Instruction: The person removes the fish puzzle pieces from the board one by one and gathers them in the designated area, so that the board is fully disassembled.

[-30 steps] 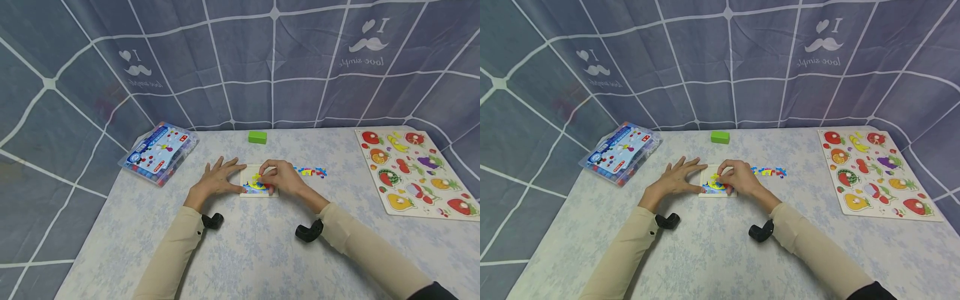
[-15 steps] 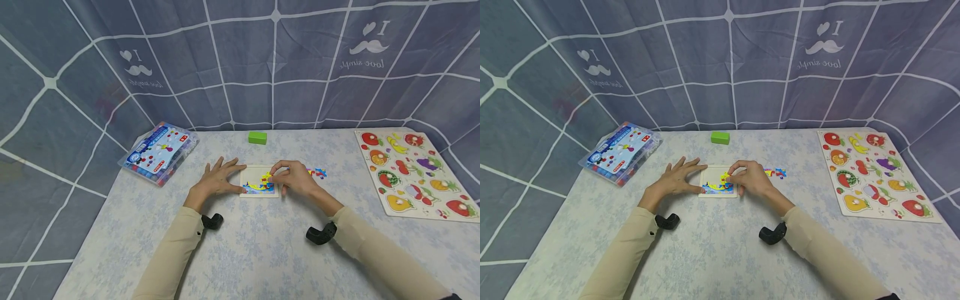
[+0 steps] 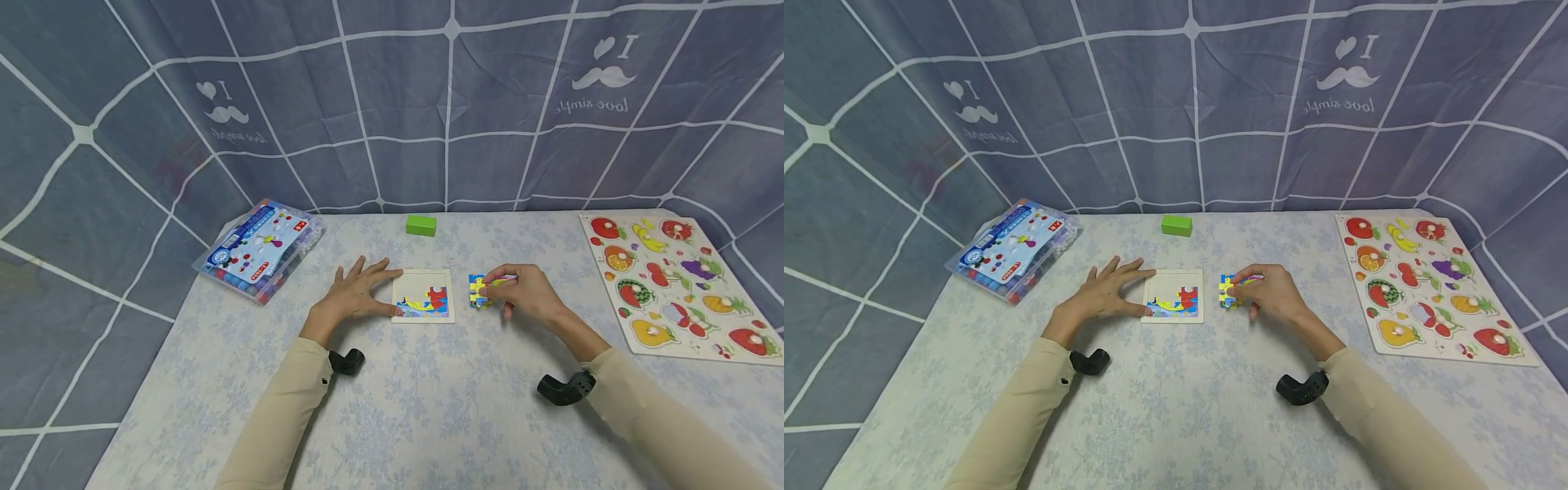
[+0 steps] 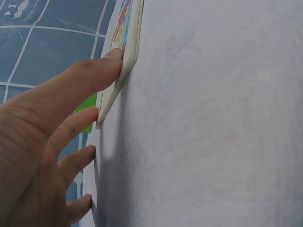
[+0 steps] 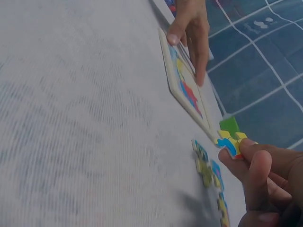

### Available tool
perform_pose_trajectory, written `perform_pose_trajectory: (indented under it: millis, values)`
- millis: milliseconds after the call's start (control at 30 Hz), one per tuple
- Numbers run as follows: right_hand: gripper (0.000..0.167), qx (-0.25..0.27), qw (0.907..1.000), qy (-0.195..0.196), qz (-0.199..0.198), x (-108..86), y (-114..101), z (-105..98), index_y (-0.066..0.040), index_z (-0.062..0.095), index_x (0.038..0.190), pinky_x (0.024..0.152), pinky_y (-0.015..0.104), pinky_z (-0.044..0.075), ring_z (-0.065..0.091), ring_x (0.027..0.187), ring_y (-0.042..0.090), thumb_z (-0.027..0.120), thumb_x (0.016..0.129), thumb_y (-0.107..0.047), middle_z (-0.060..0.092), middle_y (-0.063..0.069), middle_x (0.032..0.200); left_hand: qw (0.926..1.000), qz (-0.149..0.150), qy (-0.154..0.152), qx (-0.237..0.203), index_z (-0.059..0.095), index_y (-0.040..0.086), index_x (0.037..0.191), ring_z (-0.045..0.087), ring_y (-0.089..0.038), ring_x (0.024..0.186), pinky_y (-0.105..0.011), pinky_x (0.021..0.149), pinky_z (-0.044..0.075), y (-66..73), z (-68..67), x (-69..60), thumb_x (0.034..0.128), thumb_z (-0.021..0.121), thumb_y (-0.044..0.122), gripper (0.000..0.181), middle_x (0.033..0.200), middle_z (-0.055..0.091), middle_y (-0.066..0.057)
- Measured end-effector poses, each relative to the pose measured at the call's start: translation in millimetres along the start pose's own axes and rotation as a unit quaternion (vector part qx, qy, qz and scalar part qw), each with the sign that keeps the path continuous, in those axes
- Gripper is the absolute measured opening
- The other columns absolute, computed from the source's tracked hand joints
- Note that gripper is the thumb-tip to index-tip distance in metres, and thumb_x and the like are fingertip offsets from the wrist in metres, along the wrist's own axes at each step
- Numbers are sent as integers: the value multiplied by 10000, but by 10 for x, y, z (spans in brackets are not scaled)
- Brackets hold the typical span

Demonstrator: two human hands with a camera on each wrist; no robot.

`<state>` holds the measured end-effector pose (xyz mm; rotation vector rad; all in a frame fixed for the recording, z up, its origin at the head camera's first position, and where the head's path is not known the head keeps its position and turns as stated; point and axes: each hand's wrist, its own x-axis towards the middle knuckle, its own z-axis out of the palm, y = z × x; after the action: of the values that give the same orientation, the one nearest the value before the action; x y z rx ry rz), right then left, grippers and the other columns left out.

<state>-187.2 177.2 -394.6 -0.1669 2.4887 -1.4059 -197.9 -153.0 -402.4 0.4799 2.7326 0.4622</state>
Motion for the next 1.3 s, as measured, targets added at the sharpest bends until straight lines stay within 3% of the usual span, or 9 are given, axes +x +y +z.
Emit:
perform_pose_trajectory:
  millis: [100,267,500,700,1033,1300]
  values:
    - [332,-79,9999,39,119,-37,46,-67,-46,679,1097,604,289,423,620,480,256,765,865,-267,730,116,757,10000,0,1,-7,375,341,1527,-22,-363,1497,-677,1131,-33,1,-6,-1,800,719,605,847,1639,161,46]
    - [349,-207,9990,159,361,-96,113,-164,-50,679,1112,551,287,410,613,479,241,762,867,-284,713,105,707,10000,4,-14,-3,370,340,1530,-25,-365,1496,-677,1130,-37,1,-13,-8,802,713,609,849,1640,157,47]
    - [381,-75,9983,202,543,-142,218,-250,-11,654,1140,545,280,410,611,488,211,748,877,-270,745,75,800,10000,23,3,-18,370,338,1530,-25,-363,1497,-675,1132,-37,-9,-8,-4,803,707,617,849,1640,156,44]
    - [353,-202,9981,240,534,-140,243,-234,-9,663,1121,514,269,410,612,483,211,751,872,-242,715,79,699,10000,-10,-20,-3,364,343,1532,-32,-358,1497,-671,1133,-44,-13,-5,2,800,705,626,855,1641,150,50]
    - [296,-647,9964,519,181,-135,272,-215,35,698,1031,501,258,428,576,538,159,772,859,-194,738,45,779,10000,-18,-22,-20,366,341,1531,-38,-359,1496,-672,1131,-51,-3,-14,-8,796,710,623,860,1642,147,49]
    - [279,-913,9938,571,271,-113,273,-190,9,710,1007,493,263,452,592,603,148,778,851,-212,737,36,798,10000,-41,-38,-37,364,339,1532,-41,-351,1498,-667,1133,-53,2,-11,-5,800,710,619,857,1641,146,53]
